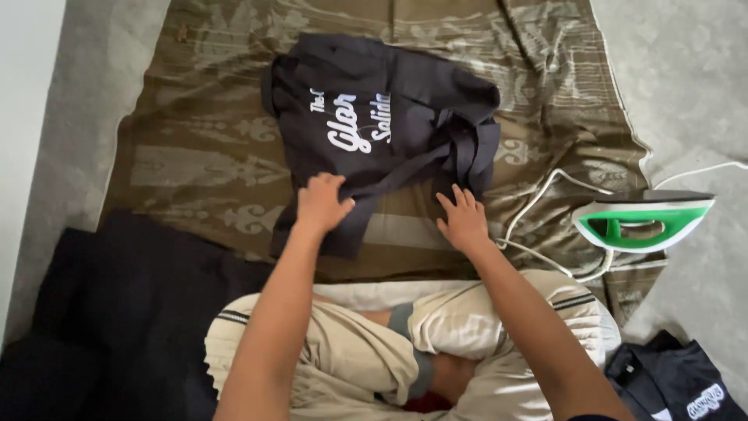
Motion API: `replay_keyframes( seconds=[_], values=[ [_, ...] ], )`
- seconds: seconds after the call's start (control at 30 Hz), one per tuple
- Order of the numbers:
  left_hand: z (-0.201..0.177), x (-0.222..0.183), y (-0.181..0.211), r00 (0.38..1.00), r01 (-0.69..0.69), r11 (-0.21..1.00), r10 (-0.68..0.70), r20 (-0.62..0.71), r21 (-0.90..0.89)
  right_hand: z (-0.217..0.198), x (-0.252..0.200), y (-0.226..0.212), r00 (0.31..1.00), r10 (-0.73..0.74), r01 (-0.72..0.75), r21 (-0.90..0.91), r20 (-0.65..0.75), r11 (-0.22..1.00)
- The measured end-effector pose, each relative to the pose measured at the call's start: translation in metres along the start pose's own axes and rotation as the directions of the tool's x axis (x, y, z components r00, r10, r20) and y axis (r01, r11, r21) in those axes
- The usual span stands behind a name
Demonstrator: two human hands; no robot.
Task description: Ironing a black shirt with an electric iron and then folding it neatly.
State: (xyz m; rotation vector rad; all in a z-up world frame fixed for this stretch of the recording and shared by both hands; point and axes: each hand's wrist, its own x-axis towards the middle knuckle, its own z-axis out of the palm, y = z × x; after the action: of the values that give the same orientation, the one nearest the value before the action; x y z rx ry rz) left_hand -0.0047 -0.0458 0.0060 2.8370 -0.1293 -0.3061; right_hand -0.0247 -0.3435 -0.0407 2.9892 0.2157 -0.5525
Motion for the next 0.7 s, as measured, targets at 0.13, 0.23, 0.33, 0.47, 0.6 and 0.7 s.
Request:
replay_keyframes(
  seconds=[0.13, 0.23, 0.33, 0.47, 0.6, 0.7],
  values=[
    [0.018, 0.004, 0.011, 0.991, -0.1, 0.992, 0.092, 0.102, 0.08, 0.002, 0.009, 0.005, 0.995, -0.021, 0.019, -0.015, -0.096, 1.0],
    [0.026, 0.005, 0.015, 0.977, -0.152, 0.978, 0.126, 0.174, 0.143, 0.015, 0.023, 0.017, 0.944, -0.064, 0.042, -0.076, -0.325, 0.996],
    [0.023, 0.007, 0.017, 0.966, -0.153, 0.978, 0.118, 0.228, 0.14, 0.018, 0.032, 0.029, 0.917, -0.089, 0.051, -0.107, -0.389, 0.993],
    [0.017, 0.003, 0.015, 0.966, -0.14, 0.98, 0.103, 0.235, 0.144, 0.025, 0.039, 0.048, 0.888, 0.26, -0.214, 0.16, -0.38, 0.964],
    [0.015, -0.002, 0.021, 0.963, -0.135, 0.974, 0.086, 0.256, 0.182, 0.018, 0.029, 0.079, 0.785, 0.619, -0.544, 0.452, -0.023, 0.707],
    [0.033, -0.002, 0.017, 0.961, -0.165, 0.956, 0.1, 0.258, 0.241, 0.012, 0.021, 0.095, 0.733, 0.678, -0.591, 0.549, 0.06, 0.591]
  ],
)
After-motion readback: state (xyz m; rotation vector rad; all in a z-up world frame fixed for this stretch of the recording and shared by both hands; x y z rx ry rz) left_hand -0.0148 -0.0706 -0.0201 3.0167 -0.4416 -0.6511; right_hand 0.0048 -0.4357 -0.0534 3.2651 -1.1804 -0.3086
